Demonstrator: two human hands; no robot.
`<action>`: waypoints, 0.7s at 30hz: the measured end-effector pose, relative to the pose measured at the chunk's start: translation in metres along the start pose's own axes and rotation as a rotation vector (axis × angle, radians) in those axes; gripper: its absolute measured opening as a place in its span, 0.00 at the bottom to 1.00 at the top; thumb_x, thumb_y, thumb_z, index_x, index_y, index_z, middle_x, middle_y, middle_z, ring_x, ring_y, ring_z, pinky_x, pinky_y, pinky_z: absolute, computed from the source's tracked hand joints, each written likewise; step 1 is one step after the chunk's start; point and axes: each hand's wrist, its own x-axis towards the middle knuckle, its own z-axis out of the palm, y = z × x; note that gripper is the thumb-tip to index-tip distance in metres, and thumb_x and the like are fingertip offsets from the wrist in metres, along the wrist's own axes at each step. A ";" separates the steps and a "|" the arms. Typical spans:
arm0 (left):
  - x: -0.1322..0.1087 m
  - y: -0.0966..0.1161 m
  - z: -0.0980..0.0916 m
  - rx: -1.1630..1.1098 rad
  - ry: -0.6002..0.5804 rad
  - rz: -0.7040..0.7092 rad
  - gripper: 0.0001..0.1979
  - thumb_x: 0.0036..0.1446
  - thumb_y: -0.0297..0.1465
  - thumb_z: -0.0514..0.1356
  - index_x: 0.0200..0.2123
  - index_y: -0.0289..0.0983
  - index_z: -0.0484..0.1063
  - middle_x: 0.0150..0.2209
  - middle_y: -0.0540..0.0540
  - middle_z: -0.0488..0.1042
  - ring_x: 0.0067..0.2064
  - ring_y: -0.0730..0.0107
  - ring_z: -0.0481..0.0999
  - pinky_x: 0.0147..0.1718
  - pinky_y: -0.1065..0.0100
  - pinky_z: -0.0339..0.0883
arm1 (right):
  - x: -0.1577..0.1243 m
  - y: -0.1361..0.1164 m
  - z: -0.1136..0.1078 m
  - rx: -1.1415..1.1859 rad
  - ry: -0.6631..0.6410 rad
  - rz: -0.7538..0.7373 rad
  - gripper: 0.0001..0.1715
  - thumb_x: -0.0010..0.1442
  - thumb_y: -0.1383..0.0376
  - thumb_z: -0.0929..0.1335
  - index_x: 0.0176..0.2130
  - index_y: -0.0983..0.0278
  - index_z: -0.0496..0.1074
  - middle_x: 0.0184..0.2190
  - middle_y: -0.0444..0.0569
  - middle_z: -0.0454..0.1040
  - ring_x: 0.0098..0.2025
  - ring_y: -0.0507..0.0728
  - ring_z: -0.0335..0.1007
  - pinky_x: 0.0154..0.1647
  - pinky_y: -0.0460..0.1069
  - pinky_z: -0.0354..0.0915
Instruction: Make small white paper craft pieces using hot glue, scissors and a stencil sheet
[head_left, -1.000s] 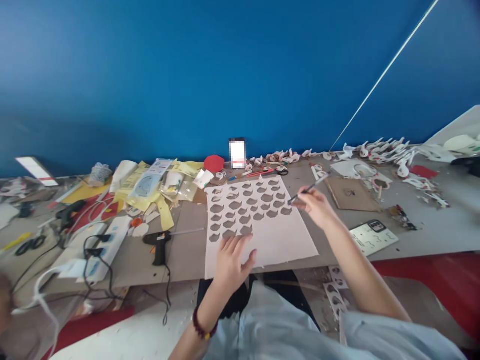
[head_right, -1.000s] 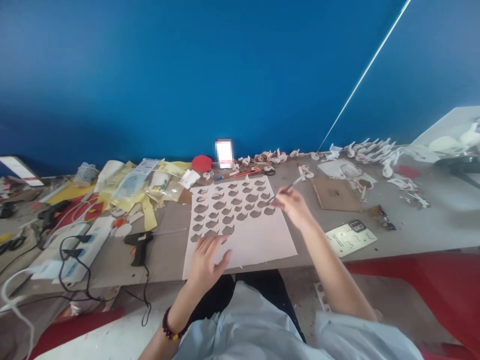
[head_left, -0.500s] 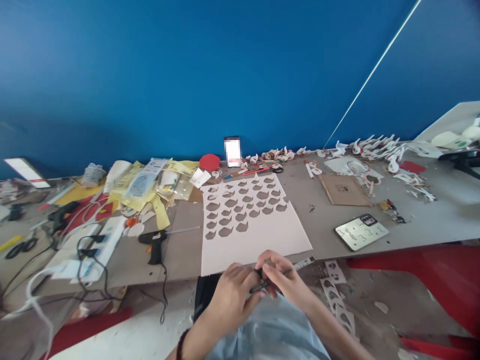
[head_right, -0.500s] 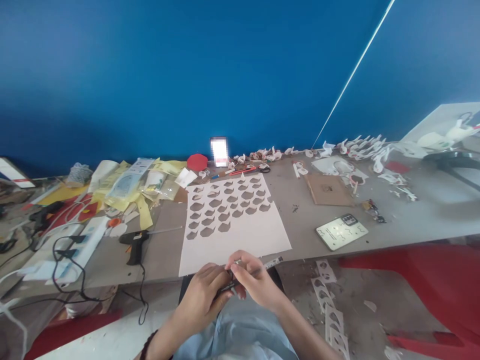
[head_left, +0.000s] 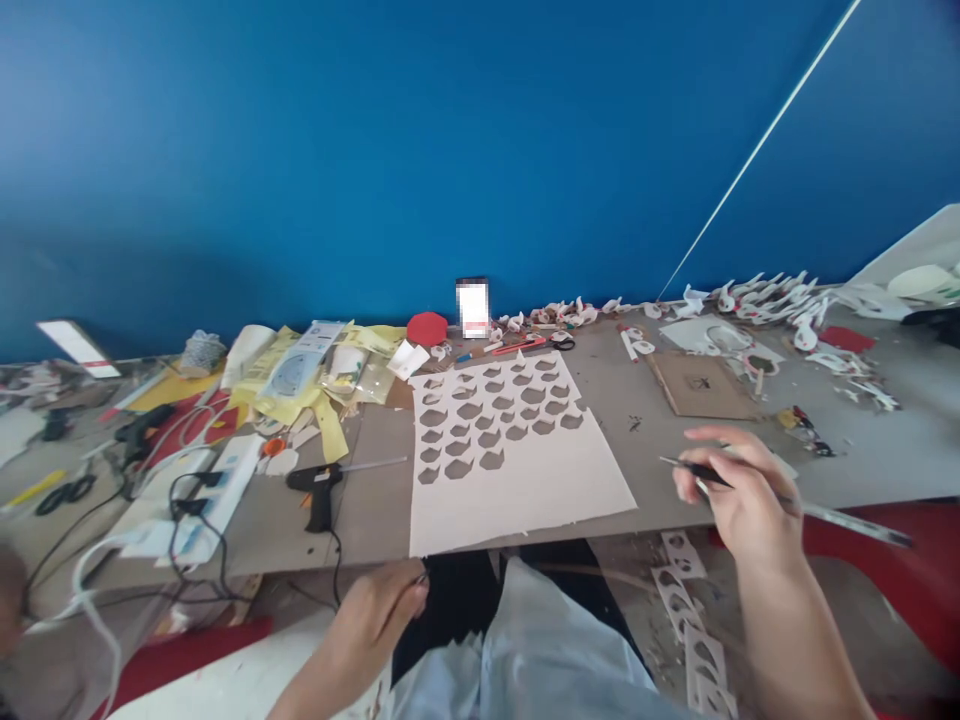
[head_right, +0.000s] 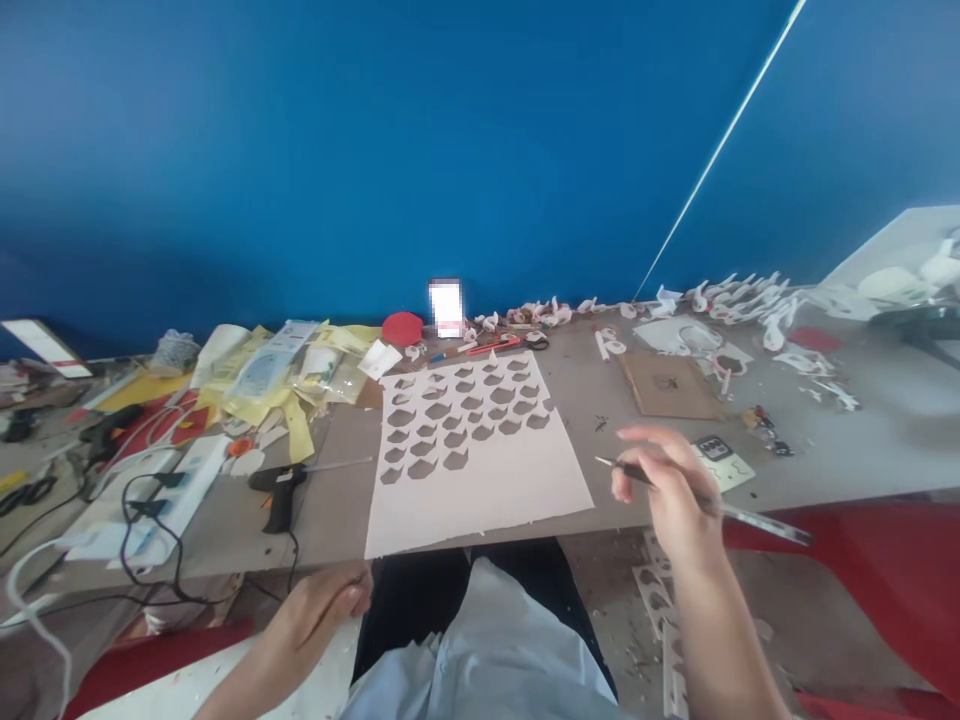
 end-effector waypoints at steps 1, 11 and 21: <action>0.004 -0.002 0.000 0.001 0.008 0.008 0.16 0.65 0.33 0.44 0.29 0.40 0.67 0.26 0.49 0.74 0.28 0.70 0.73 0.27 0.70 0.68 | 0.006 0.003 -0.001 -0.048 -0.030 -0.008 0.10 0.55 0.59 0.65 0.36 0.58 0.73 0.20 0.47 0.70 0.18 0.55 0.64 0.18 0.51 0.62; 0.107 -0.011 0.093 0.429 0.117 0.316 0.15 0.61 0.36 0.54 0.50 0.42 0.69 0.56 0.45 0.69 0.59 0.55 0.64 0.56 0.50 0.61 | 0.014 0.080 0.096 -0.141 -0.360 0.181 0.18 0.54 0.51 0.66 0.29 0.63 0.71 0.25 0.47 0.71 0.28 0.55 0.68 0.31 0.50 0.66; 0.128 -0.028 0.112 0.509 0.075 0.370 0.19 0.61 0.37 0.54 0.55 0.43 0.65 0.59 0.45 0.65 0.61 0.56 0.61 0.57 0.52 0.57 | 0.033 0.101 0.079 -0.238 -0.334 0.135 0.16 0.55 0.53 0.65 0.36 0.62 0.69 0.34 0.49 0.74 0.34 0.56 0.71 0.38 0.51 0.65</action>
